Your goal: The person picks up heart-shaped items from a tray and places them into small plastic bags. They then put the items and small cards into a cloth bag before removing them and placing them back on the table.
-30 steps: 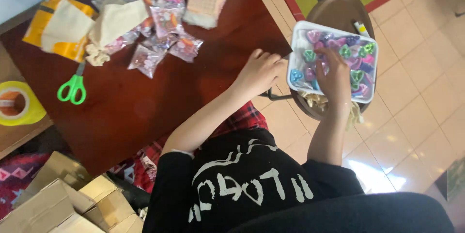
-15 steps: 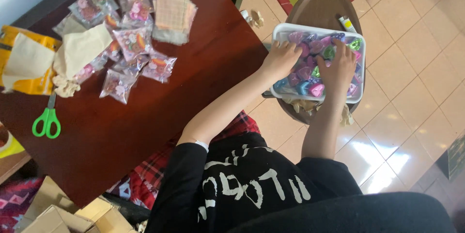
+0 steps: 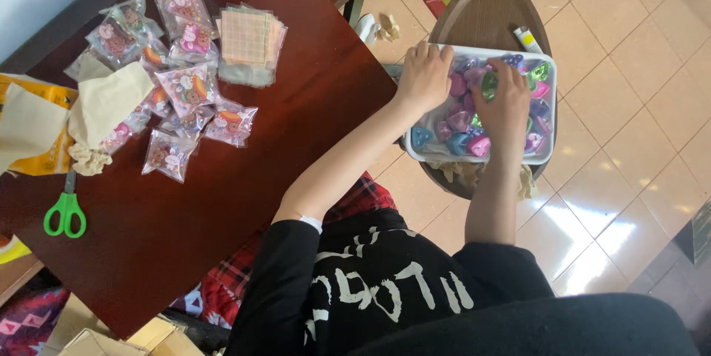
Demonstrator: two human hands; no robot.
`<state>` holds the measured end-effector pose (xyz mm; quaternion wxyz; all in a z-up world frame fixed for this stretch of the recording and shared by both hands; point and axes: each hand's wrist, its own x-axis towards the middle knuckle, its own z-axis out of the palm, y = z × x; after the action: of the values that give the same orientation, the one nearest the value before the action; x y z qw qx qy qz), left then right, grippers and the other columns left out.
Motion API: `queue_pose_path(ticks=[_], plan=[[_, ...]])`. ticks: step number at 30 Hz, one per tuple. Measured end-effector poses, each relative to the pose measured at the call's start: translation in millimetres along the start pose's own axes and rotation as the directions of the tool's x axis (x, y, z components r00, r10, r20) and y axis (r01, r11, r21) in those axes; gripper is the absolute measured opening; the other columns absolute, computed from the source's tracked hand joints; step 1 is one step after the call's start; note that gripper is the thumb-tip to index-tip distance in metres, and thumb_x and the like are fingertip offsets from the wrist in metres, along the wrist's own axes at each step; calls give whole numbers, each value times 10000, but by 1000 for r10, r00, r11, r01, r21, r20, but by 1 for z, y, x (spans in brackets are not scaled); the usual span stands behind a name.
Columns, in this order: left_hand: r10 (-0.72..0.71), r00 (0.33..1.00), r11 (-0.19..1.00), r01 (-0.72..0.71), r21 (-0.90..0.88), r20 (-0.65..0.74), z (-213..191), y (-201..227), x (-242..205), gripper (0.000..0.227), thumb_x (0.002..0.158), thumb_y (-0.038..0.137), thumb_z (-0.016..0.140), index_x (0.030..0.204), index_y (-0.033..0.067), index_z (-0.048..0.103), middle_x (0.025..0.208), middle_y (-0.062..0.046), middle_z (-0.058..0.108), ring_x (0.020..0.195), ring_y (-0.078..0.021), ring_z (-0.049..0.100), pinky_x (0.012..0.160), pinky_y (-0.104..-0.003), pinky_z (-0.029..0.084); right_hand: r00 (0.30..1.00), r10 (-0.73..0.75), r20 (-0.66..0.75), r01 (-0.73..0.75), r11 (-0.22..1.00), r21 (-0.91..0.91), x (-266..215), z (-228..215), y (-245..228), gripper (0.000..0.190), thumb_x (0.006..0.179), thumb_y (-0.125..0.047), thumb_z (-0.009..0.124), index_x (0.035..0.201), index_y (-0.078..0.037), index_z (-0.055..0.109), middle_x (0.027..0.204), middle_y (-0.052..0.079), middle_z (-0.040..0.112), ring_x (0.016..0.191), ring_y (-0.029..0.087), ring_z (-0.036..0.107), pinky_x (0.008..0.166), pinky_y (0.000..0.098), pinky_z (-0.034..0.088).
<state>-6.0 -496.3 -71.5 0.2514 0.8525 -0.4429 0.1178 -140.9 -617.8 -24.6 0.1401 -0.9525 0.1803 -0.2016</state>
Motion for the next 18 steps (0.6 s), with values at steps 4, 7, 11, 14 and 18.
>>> queue_pose_path(ticks=[4,7,11,14,18], plan=[[-69,986,998,67,18,155,15,-3,15,423,744,310,779,1026,45,606,912,-144,700,966,-295,637,858,-431,458,1000,-4,23,5,999,-44,7,5,-7,538,819,-130,860,1308,-43,655,1202,183,679,1113,408,599,954,496,478],[-12,979,967,-40,251,203,61,-10,14,363,695,203,758,1017,72,651,934,-86,708,951,-231,652,844,-371,471,998,48,49,-47,998,-36,9,6,-11,461,826,-139,860,1251,-78,693,1164,172,686,1117,408,603,954,494,480],[-4,997,980,-10,199,73,74,-16,12,162,891,177,780,965,89,666,891,-72,711,926,-240,672,841,-408,489,998,29,58,-29,1000,5,6,-2,-15,487,815,-122,849,1269,-64,683,1189,173,684,1142,410,592,980,487,475],[8,994,995,-19,102,111,-11,-16,17,302,772,279,810,938,72,666,869,-93,711,916,-254,681,826,-406,498,999,-13,53,11,999,47,0,-22,-32,494,834,-94,833,1298,-52,670,1223,167,680,1158,394,595,1015,485,468],[109,989,994,-107,-23,98,-101,-39,-7,457,655,373,825,947,65,656,825,-91,709,913,-252,691,914,-460,494,993,-119,-17,120,987,106,-14,-44,-79,522,820,-65,846,1306,-38,657,1273,170,665,1213,381,591,1050,474,467]])
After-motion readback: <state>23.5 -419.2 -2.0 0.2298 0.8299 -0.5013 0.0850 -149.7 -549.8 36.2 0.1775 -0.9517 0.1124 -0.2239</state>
